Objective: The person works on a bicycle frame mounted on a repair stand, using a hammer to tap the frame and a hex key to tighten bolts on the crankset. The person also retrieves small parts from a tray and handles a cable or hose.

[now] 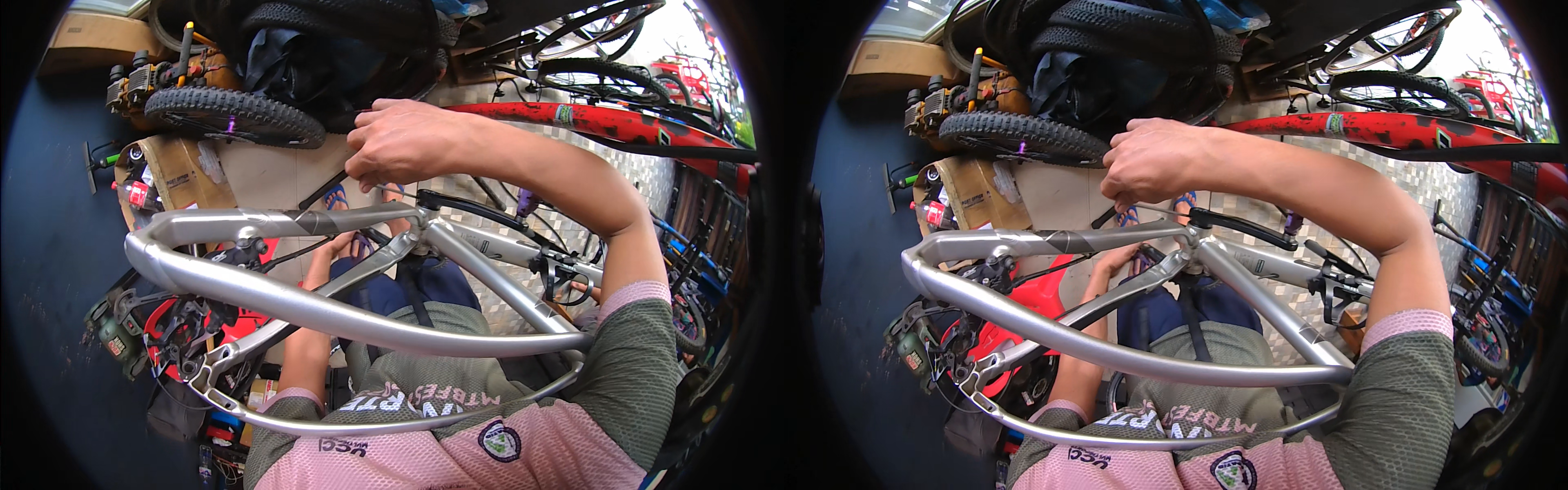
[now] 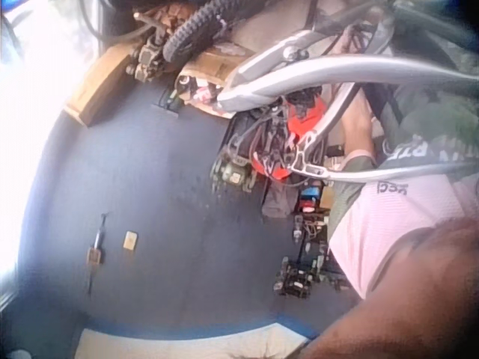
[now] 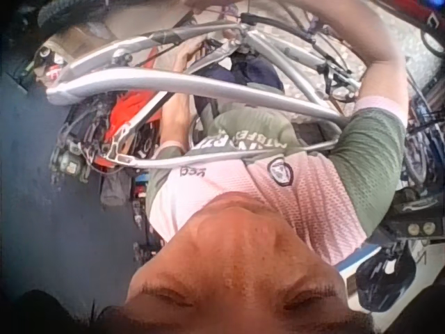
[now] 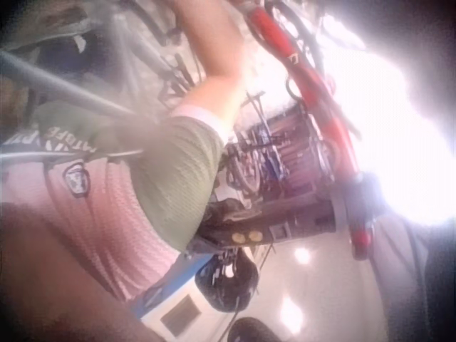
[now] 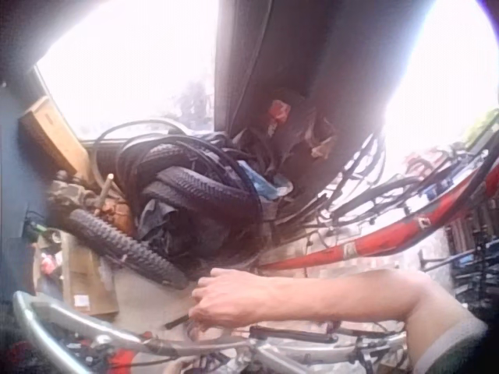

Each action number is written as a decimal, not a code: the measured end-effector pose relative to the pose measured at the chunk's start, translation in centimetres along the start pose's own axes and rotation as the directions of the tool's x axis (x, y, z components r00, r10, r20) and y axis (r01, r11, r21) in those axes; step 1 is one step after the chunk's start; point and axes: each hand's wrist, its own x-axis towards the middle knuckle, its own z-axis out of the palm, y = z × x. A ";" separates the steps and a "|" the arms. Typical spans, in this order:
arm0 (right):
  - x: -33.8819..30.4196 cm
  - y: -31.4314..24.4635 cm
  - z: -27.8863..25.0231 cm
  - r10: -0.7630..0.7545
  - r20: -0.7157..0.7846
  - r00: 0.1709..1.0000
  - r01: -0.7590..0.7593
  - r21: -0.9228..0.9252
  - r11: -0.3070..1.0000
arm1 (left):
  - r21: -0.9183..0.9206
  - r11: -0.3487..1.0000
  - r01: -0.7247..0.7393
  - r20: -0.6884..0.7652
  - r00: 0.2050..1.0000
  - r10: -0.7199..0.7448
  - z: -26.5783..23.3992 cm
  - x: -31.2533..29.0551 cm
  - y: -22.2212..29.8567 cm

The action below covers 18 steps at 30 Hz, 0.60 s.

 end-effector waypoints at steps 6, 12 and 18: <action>-0.5 -1.0 -1.0 -0.017 -0.007 1.000 0.017 -0.033 0.999 | -0.199 0.979 0.040 -0.196 0.977 -0.080 2.8 -0.8 -8.7; -4.9 -2.4 -2.3 -0.051 0.040 0.998 0.056 -0.138 0.989 | -0.095 0.995 0.024 -0.215 0.976 -0.044 0.1 -10.9 6.2; -11.3 -5.5 -1.0 0.079 0.193 0.978 -0.020 -0.290 0.957 | -0.035 0.990 0.138 -0.342 0.929 -0.142 0.6 -15.3 9.0</action>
